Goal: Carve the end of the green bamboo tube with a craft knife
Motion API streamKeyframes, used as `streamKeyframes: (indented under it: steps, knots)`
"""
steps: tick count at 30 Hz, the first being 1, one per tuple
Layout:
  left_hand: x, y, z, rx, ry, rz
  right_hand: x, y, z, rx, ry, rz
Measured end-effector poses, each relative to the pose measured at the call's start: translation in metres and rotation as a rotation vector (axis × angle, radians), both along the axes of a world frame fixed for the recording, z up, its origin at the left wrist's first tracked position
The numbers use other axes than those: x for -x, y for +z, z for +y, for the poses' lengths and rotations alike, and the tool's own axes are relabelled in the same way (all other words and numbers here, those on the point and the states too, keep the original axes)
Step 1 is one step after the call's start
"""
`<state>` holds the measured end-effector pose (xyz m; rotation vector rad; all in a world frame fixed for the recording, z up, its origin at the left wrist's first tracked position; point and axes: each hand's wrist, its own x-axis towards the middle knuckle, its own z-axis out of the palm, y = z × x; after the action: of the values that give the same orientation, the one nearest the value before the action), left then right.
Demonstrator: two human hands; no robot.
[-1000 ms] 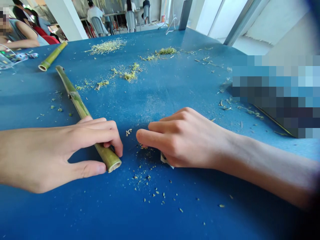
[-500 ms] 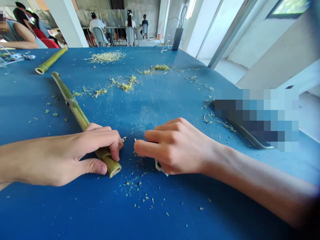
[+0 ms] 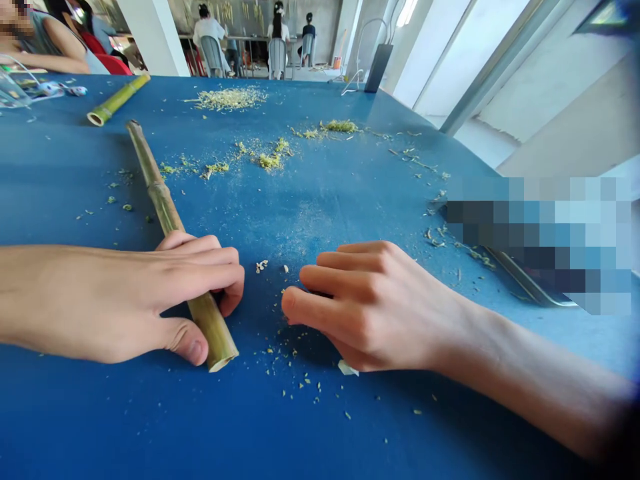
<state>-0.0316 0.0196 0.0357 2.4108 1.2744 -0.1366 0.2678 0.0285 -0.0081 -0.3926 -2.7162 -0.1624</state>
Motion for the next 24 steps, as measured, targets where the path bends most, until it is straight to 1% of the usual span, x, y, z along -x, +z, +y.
streamKeyframes:
  steps: [2,3,6,9,11,15,18,21,24]
  knots:
    - [0.001,0.003,0.004,0.175,-0.054,0.075,0.002,0.001,-0.005,0.003,-0.004,0.015]
    - [0.0,0.003,0.005,0.234,-0.061,0.084,0.004,0.002,-0.007,0.005,0.003,0.012]
    - [-0.002,0.002,0.007,0.292,-0.033,0.051,0.009,0.008,-0.01,-0.005,0.048,-0.03]
    - [-0.006,0.002,0.008,0.305,-0.037,0.004,0.016,0.015,-0.005,0.008,0.105,-0.081]
    - [-0.009,0.001,0.009,0.291,-0.053,-0.063,0.021,0.019,0.001,0.041,0.138,-0.11]
    - [-0.013,-0.002,0.013,0.273,-0.115,-0.204,0.028,0.02,0.005,0.074,0.169,-0.108]
    - [-0.018,-0.003,0.014,0.273,-0.145,-0.243,0.029,0.015,0.0,0.034,0.121,-0.068]
    - [-0.021,-0.003,0.014,0.276,-0.131,-0.255,0.025,0.01,-0.008,0.027,0.06,-0.055]
    - [-0.02,-0.003,0.013,0.294,-0.122,-0.249,0.022,0.006,-0.014,0.036,0.036,-0.047]
